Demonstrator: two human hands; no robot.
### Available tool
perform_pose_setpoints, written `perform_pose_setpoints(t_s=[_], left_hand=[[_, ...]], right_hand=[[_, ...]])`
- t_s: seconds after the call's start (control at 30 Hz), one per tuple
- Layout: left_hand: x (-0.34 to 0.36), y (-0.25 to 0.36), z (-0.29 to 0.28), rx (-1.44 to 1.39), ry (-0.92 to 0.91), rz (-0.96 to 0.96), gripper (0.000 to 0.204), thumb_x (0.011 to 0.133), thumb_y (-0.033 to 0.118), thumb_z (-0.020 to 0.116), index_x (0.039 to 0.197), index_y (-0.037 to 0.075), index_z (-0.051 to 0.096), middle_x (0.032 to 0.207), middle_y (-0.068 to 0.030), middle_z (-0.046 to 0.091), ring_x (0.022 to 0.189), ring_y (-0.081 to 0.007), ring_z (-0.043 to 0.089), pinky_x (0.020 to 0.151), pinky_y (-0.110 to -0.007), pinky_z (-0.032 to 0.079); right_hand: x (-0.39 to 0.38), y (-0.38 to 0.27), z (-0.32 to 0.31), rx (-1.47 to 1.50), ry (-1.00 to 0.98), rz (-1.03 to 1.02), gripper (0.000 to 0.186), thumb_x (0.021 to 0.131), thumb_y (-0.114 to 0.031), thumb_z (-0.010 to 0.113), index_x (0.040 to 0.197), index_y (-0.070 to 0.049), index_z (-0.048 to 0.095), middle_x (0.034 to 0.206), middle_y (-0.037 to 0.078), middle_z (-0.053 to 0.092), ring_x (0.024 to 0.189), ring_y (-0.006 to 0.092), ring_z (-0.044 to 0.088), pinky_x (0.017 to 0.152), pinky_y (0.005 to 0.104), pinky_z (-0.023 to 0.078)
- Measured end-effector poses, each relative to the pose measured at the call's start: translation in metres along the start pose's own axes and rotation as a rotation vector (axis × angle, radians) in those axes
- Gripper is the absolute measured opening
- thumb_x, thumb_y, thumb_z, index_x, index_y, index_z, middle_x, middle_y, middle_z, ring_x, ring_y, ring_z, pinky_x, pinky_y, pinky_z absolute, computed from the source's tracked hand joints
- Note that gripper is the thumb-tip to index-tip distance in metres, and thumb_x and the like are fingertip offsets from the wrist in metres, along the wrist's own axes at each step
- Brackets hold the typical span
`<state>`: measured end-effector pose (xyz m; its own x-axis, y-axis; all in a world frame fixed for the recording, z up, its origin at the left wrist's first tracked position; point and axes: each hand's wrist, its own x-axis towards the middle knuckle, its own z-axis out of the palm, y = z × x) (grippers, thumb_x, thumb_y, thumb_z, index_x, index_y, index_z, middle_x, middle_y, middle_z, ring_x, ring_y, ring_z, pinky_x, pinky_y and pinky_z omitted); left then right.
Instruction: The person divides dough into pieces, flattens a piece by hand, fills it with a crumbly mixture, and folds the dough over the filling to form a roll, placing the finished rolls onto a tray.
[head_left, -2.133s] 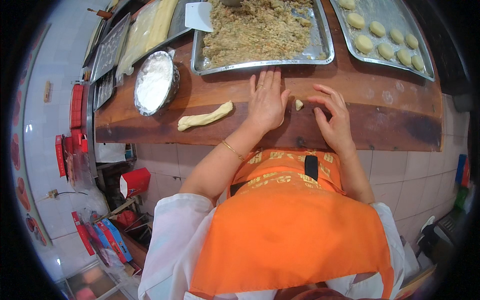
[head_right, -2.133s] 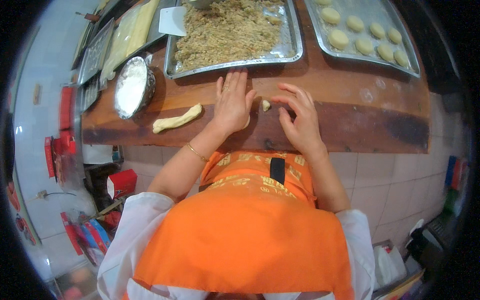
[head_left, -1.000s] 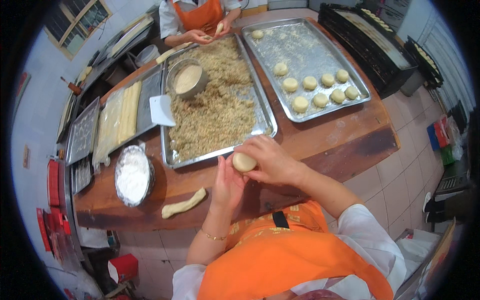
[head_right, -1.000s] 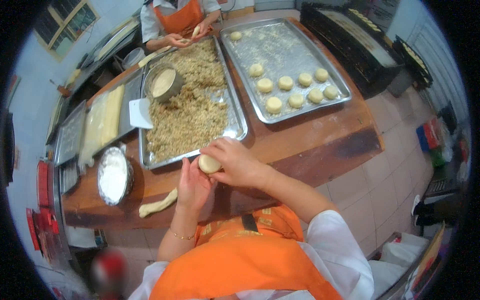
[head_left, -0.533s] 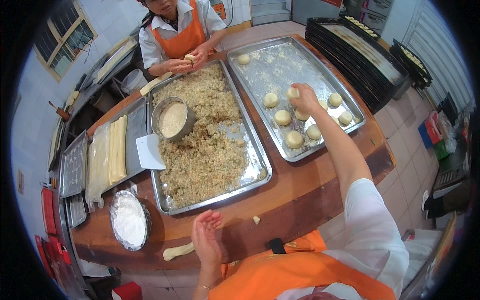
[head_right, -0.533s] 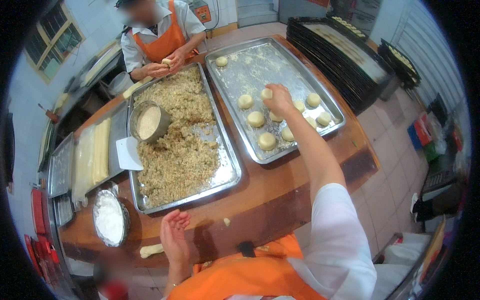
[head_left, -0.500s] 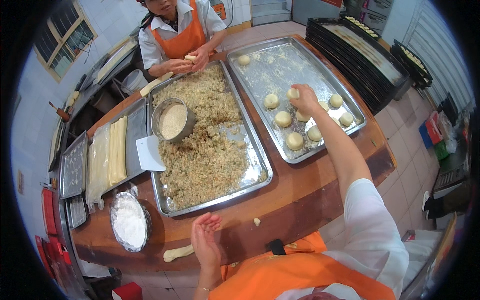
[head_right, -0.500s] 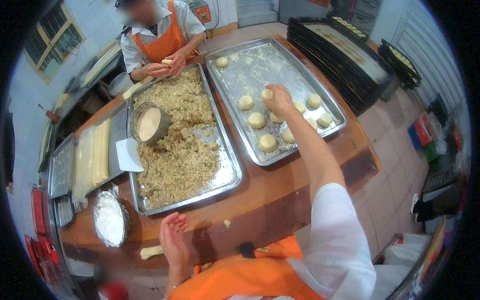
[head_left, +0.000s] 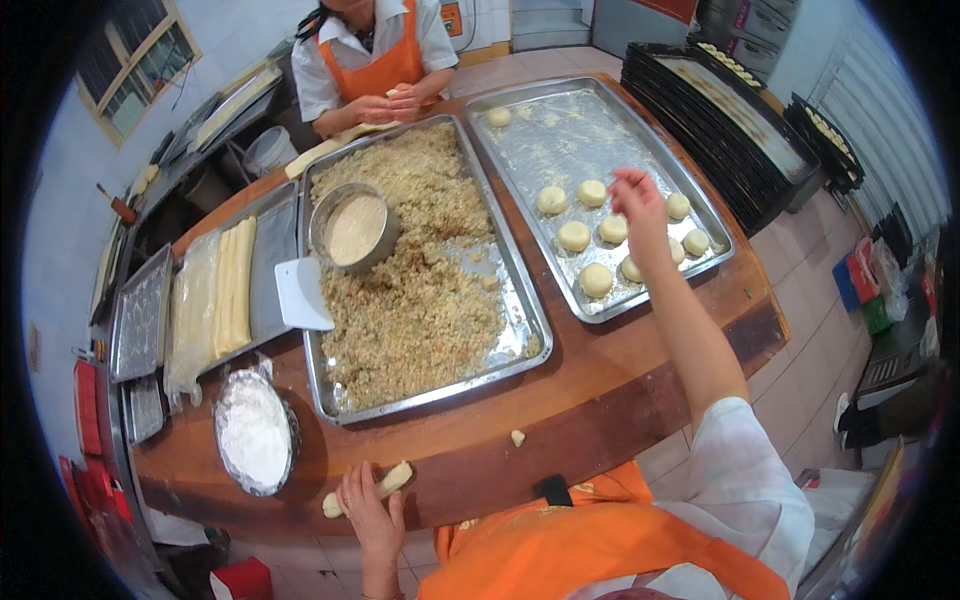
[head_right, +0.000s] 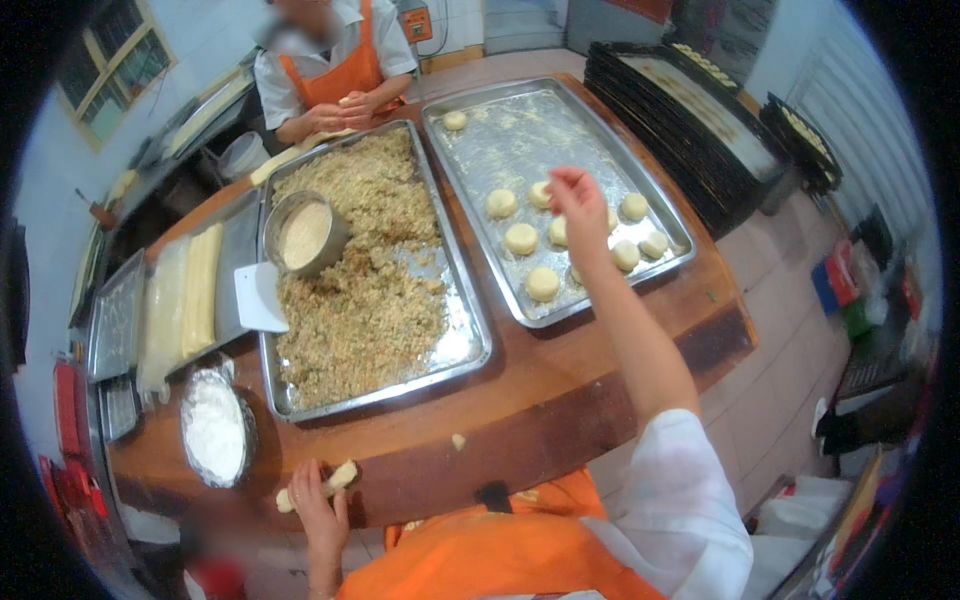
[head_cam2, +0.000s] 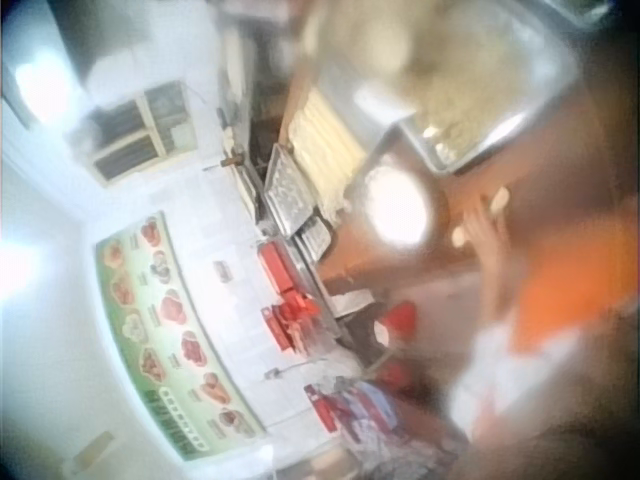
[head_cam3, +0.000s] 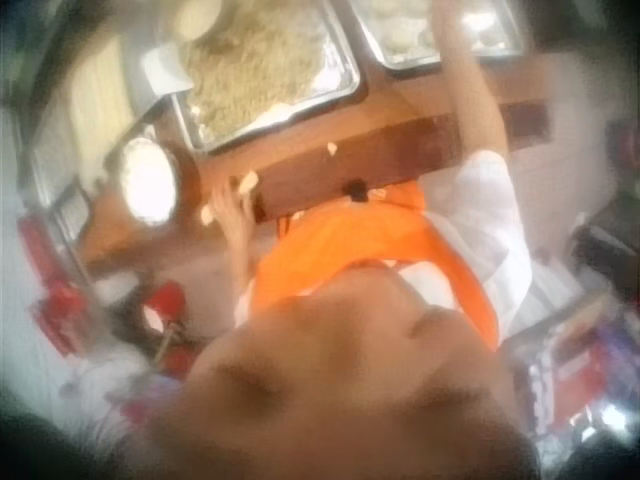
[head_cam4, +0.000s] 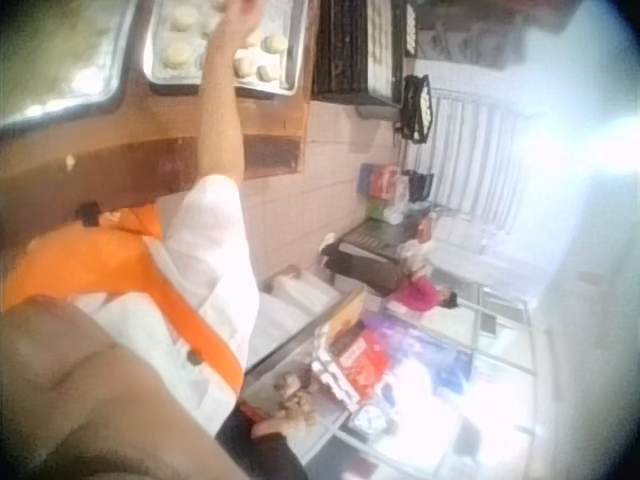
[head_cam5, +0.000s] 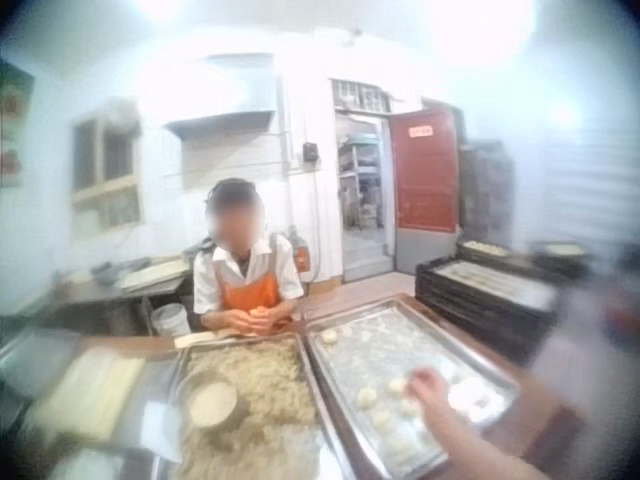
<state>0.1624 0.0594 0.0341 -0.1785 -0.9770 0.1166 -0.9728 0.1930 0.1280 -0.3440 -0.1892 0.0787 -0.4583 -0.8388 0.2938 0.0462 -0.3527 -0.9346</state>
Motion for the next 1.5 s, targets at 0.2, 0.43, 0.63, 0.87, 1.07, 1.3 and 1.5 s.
perform_pose_setpoints(t_s=[0.2, 0.43, 0.63, 0.87, 1.07, 1.3, 1.5], left_hand=[[-0.025, -0.033, 0.011, -0.156, 0.018, 0.005, 0.047, 0.081, 0.009, 0.074, 0.126, 0.006, 0.062, 0.109, -0.0146, 0.059, 0.106, -0.0373, 0.055, 0.099, -0.053, 0.039], [-0.022, -0.04, 0.016, -0.435, 0.059, 0.138, 0.027, 0.084, 0.01, 0.072, 0.108, 0.007, 0.062, 0.105, -0.0107, 0.061, 0.104, -0.0311, 0.058, 0.096, -0.045, 0.039], [-0.017, -0.025, 0.022, -0.439, 0.16, 0.198, 0.035, 0.082, 0.008, 0.068, 0.116, 0.004, 0.058, 0.108, -0.0159, 0.061, 0.106, -0.0387, 0.055, 0.099, -0.05, 0.04], [-0.004, -0.01, 0.057, -0.215, 0.1, 0.28, 0.021, 0.087, 0.01, 0.059, 0.107, 0.003, 0.059, 0.098, -0.0165, 0.062, 0.094, -0.0359, 0.06, 0.087, -0.049, 0.042], [0.006, 0.015, 0.052, -0.212, 0.215, 0.348, 0.021, 0.088, 0.014, 0.06, 0.107, 0.004, 0.06, 0.096, -0.0141, 0.063, 0.093, -0.0324, 0.061, 0.086, -0.046, 0.042], [0.013, 0.018, 0.072, -0.116, 0.305, 0.402, 0.026, 0.087, 0.017, 0.058, 0.11, 0.006, 0.062, 0.101, -0.0131, 0.065, 0.098, -0.0337, 0.061, 0.088, -0.048, 0.044], [0.011, 0.014, 0.075, -0.045, 0.219, 0.388, 0.022, 0.088, 0.018, 0.056, 0.106, 0.006, 0.06, 0.097, -0.0127, 0.061, 0.096, -0.032, 0.058, 0.087, -0.047, 0.042]], right_hand=[[-0.184, -0.013, 0.099, -0.332, -0.795, 0.143, 0.012, 0.097, -0.007, 0.06, 0.106, -0.001, 0.065, 0.086, 0.002, 0.063, 0.087, 0.0073, 0.06, 0.074, 0.0252, 0.049], [-0.311, 0.002, 0.2, -0.365, -1.231, -0.384, 0.033, 0.086, -0.01, 0.07, 0.117, 0.0, 0.063, 0.111, 0.021, 0.066, 0.102, 0.0406, 0.063, 0.092, 0.0442, 0.051], [-0.306, -0.03, 0.217, -0.507, -1.455, 0.007, 0.029, 0.089, -0.028, 0.067, 0.106, -0.005, 0.07, 0.098, 0.027, 0.068, 0.09, 0.0444, 0.066, 0.079, 0.0499, 0.053], [-0.302, 0.005, 0.199, -0.728, -1.605, 0.047, 0.044, 0.098, -0.041, 0.056, 0.116, -0.002, 0.066, 0.108, 0.03, 0.067, 0.1, 0.0474, 0.064, 0.092, 0.0492, 0.05], [-0.297, -0.011, 0.176, -0.579, -1.43, -0.075, 0.035, 0.094, -0.03, 0.058, 0.11, 0.0, 0.068, 0.106, 0.03, 0.067, 0.098, 0.0477, 0.064, 0.089, 0.0502, 0.05], [-0.302, -0.011, 0.156, -0.583, -1.348, -0.17, 0.043, 0.094, -0.034, 0.059, 0.125, -0.003, 0.062, 0.121, 0.029, 0.064, 0.111, 0.0461, 0.061, 0.097, 0.0486, 0.05], [-0.317, 0.014, 0.162, -0.568, -1.194, -0.385, 0.027, 0.093, -0.024, 0.055, 0.1, -0.003, 0.07, 0.094, 0.027, 0.07, 0.087, 0.0466, 0.067, 0.082, 0.0523, 0.053]])
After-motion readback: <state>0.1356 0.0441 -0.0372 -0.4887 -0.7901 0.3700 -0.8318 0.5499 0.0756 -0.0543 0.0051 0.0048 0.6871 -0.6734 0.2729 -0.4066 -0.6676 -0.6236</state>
